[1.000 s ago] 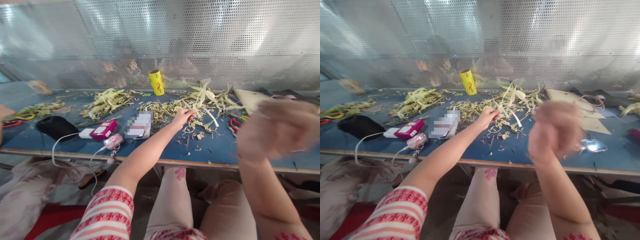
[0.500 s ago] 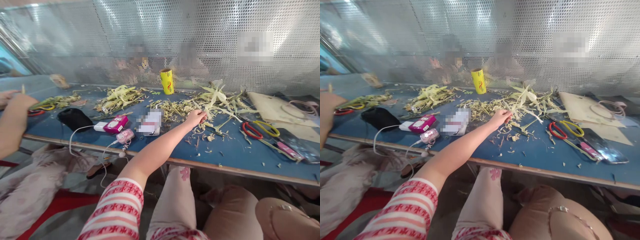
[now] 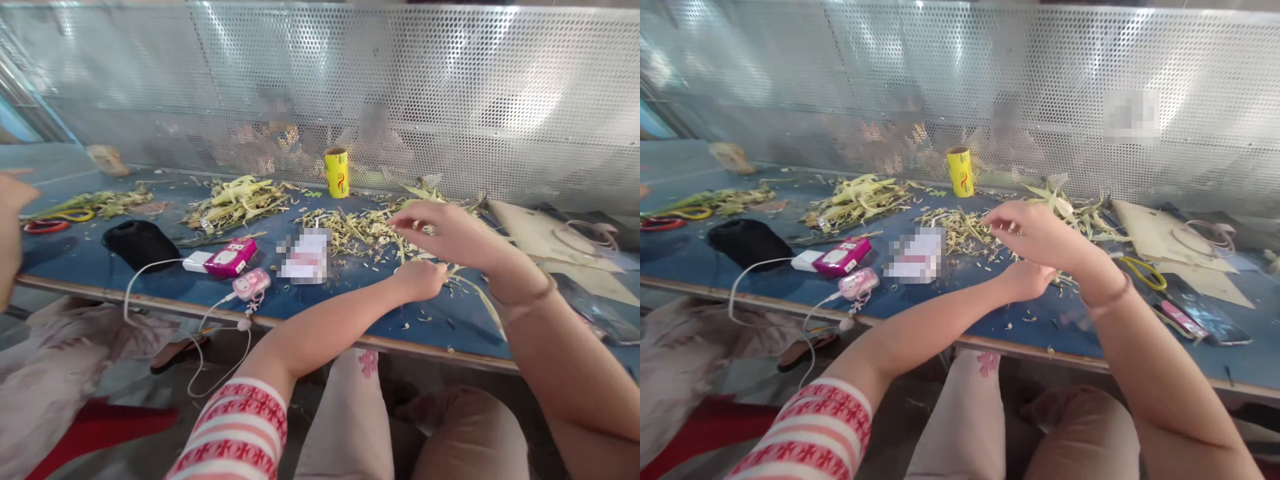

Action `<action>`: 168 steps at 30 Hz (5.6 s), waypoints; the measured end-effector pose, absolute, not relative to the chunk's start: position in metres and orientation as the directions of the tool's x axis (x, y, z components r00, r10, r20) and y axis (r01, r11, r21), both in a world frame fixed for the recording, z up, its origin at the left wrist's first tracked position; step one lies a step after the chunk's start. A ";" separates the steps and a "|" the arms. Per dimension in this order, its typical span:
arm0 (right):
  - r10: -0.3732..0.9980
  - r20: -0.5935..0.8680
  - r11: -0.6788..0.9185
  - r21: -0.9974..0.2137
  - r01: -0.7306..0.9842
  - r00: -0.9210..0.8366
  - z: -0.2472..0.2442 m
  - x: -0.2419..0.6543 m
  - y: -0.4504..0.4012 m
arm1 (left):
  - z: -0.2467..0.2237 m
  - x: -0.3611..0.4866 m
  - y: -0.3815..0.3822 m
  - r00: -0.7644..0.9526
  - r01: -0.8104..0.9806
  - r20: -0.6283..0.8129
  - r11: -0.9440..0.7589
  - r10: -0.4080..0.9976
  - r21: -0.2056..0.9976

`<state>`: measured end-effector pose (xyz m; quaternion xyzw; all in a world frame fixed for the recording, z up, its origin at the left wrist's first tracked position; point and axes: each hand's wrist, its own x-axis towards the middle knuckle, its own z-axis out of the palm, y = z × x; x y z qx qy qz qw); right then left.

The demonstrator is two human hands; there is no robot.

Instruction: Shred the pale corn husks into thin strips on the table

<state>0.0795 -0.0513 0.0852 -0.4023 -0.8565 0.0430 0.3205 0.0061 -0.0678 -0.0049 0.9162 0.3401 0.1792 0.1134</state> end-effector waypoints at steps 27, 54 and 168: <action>0.690 -0.147 0.710 -0.053 0.702 -0.709 0.039 0.028 -0.026 | 0.002 -0.002 -0.081 0.728 0.622 0.088 -0.709 0.680 0.332; 0.874 0.411 0.475 -0.616 0.629 -0.259 0.088 0.108 -0.036 | -0.002 -0.010 -0.034 0.443 0.564 0.271 -0.501 0.854 0.657; 0.997 0.019 0.049 -0.913 0.404 -0.077 0.009 0.132 -0.028 | -0.013 -0.019 -0.009 0.295 0.027 0.304 -0.326 0.906 0.945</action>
